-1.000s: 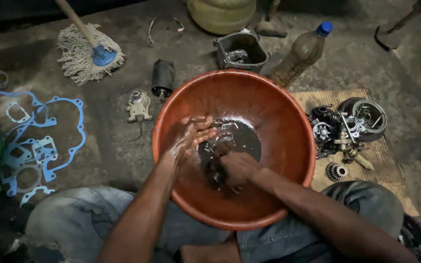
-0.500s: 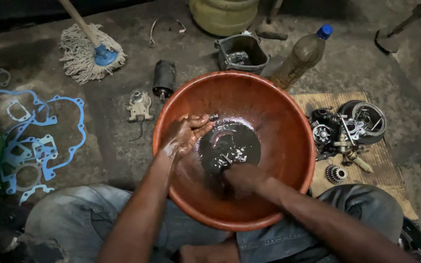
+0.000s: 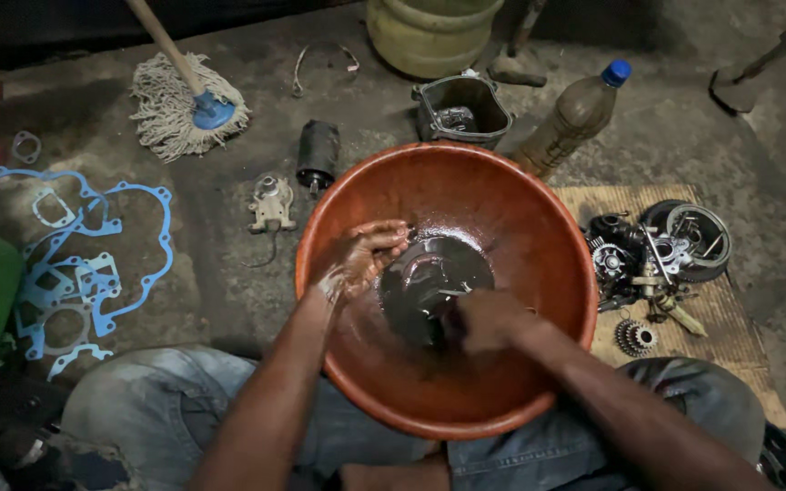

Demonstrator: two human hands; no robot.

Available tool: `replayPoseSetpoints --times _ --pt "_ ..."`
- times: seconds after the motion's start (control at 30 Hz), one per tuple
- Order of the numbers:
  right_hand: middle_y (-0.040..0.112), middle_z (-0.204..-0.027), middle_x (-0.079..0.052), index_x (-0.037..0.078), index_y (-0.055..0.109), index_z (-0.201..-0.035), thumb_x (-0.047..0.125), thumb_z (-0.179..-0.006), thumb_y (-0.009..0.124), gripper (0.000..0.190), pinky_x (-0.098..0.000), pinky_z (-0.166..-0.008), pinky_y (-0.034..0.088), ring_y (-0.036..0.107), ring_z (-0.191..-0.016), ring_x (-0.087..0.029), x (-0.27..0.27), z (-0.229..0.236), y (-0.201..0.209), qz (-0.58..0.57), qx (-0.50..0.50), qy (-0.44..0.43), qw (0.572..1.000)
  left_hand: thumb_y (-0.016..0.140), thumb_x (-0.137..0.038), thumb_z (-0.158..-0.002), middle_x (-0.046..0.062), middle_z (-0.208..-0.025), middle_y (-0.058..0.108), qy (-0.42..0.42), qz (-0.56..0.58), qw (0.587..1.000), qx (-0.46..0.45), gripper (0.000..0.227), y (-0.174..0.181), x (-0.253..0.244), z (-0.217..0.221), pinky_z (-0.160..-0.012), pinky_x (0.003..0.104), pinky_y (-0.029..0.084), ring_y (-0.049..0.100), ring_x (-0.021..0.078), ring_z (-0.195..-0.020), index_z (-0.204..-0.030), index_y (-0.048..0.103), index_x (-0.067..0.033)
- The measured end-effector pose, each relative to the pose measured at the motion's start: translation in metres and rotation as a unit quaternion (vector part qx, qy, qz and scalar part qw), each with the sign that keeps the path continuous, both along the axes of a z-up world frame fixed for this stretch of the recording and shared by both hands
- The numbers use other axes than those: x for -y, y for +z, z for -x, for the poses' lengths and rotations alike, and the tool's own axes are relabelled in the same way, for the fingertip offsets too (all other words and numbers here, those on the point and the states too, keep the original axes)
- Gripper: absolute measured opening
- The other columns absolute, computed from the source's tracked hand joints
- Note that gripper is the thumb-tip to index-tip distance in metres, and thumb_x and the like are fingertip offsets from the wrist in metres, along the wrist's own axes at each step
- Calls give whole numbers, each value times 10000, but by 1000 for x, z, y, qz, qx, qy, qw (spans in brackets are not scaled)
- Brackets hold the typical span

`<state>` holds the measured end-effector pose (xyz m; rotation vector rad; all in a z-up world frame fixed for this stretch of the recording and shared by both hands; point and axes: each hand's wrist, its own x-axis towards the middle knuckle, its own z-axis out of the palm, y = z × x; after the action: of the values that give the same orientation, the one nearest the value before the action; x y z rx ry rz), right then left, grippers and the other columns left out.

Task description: The person sits on the floor and cleans various small mechanical parts by hand in a large orange basin filled with liquid. They repeatedly pick up parts, scrub them, and pour more liquid from a plastic bottle into the basin to continue the cleaning process.

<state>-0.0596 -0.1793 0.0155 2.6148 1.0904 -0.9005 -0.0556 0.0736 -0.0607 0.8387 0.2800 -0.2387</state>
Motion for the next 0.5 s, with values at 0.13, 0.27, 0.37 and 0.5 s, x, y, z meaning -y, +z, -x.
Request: replayPoseSetpoints --times 0.13,0.27,0.37,0.5 --pt "745 -935 -256 21 768 -955 393 -881 673 391 -511 -853 586 739 -902 -409 12 -52 13 -103 27 -175 979 722 -11 -913 79 -1037 746 1 -17 1000 0 272 0 0 2 -802 221 597 705 132 -872 -1180 693 35" --pt "748 -981 -227 55 761 -989 286 -884 639 282 -505 -820 613 750 -907 -408 42 -82 -47 -52 117 -136 982 710 -45 -928 121 -1017 734 -33 19 999 20 259 4 4 1 -745 272 629 723 189 -847 -1164 683 58" --pt "761 -1009 -212 34 725 -1064 174 -952 543 255 -501 -751 624 767 -913 -373 51 -73 -90 -97 131 -25 986 694 -65 -928 156 -996 725 -56 33 998 16 274 17 1 9 -750 314 654 743 244 -877 -1168 671 66" --pt "719 -1048 -247 16 695 -1084 360 -884 642 401 -511 -836 588 716 -968 -415 38 -61 -54 -83 77 -130 985 691 -13 -920 168 -1044 722 -60 45 997 19 307 34 3 14 -840 315 651 744 264 -969 -1202 641 97"
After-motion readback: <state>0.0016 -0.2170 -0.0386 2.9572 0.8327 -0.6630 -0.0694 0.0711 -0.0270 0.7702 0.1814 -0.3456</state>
